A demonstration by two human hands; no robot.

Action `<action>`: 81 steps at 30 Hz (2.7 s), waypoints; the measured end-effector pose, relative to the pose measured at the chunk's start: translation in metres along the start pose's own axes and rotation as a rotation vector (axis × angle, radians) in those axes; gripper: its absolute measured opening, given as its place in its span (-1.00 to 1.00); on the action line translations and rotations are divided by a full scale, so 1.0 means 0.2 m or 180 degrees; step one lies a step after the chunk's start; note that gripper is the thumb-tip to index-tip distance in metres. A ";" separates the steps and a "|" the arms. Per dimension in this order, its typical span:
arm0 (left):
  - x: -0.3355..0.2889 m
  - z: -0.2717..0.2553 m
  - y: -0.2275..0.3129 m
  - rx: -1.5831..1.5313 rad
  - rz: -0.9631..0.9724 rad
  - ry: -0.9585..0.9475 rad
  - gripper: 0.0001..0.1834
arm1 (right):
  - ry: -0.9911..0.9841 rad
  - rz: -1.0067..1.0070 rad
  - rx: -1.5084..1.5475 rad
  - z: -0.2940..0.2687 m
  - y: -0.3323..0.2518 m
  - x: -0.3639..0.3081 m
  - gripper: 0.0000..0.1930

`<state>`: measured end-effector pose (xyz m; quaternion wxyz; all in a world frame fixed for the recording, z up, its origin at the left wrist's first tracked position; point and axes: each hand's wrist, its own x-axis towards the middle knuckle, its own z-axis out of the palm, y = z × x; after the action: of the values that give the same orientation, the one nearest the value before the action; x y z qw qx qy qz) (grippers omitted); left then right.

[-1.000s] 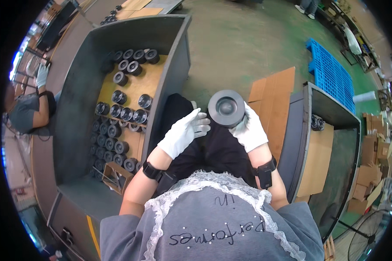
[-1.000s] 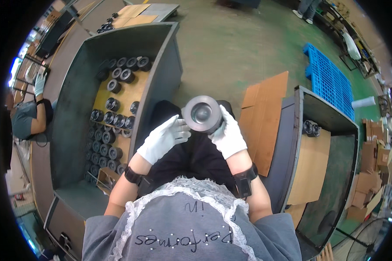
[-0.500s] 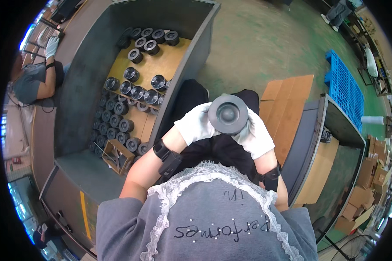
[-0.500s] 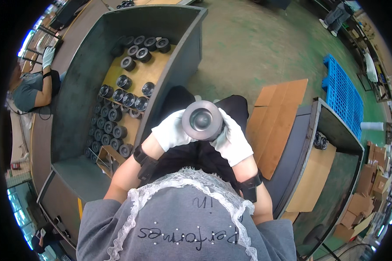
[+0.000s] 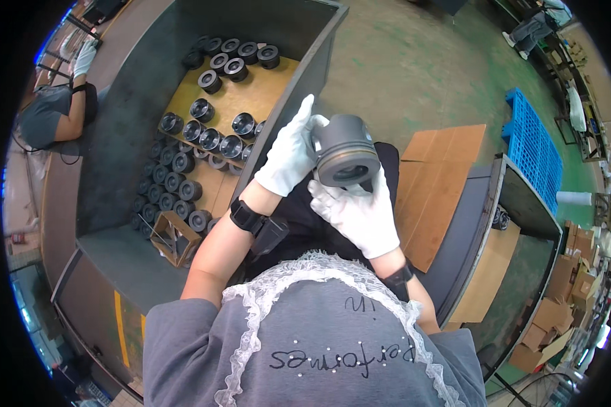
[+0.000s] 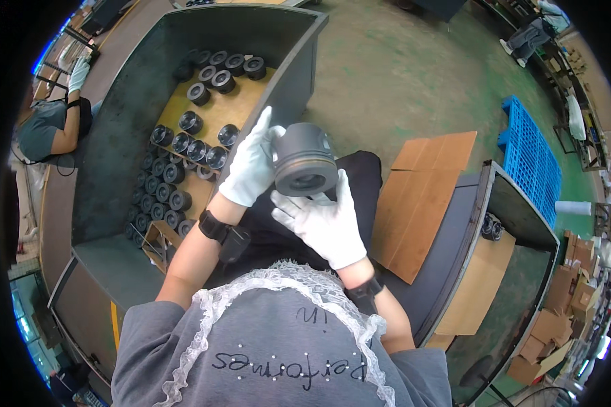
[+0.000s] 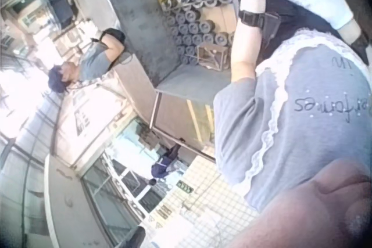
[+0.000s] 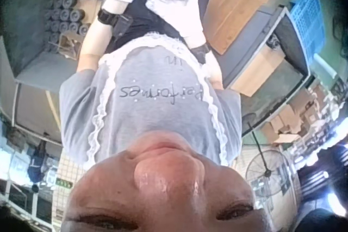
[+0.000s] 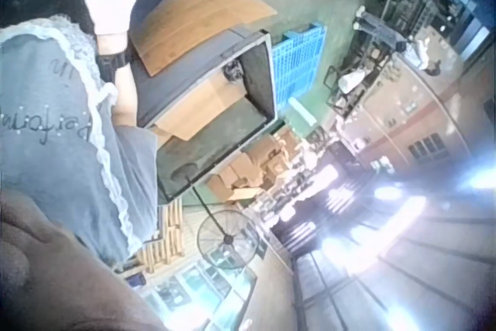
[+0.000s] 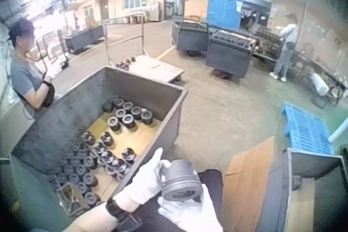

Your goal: Inspecting metal pistons and arranging them neatly in a large transport bin on a fabrication floor.

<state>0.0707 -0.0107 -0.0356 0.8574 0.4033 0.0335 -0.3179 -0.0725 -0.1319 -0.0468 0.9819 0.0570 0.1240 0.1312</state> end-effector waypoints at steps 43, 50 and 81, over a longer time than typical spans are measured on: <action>-0.44 0.04 0.05 0.3716 0.1994 0.0204 0.23 | 0.0019 -0.0945 -0.1905 0.18 -0.05 0.37 -0.38; -0.43 -0.20 0.46 0.3705 0.1273 0.0542 0.10 | -0.0129 -0.0618 -0.2690 0.19 0.16 0.56 -0.31; 0.89 -1.98 0.21 0.5258 0.1011 0.2604 -0.51 | -0.1029 -0.0961 -0.8697 -0.16 0.17 0.78 -0.45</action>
<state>0.3147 0.1987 -0.3295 0.2540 0.9652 0.0406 0.0466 0.0564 -0.0554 -0.1088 0.2660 -0.9401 -0.2108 0.0328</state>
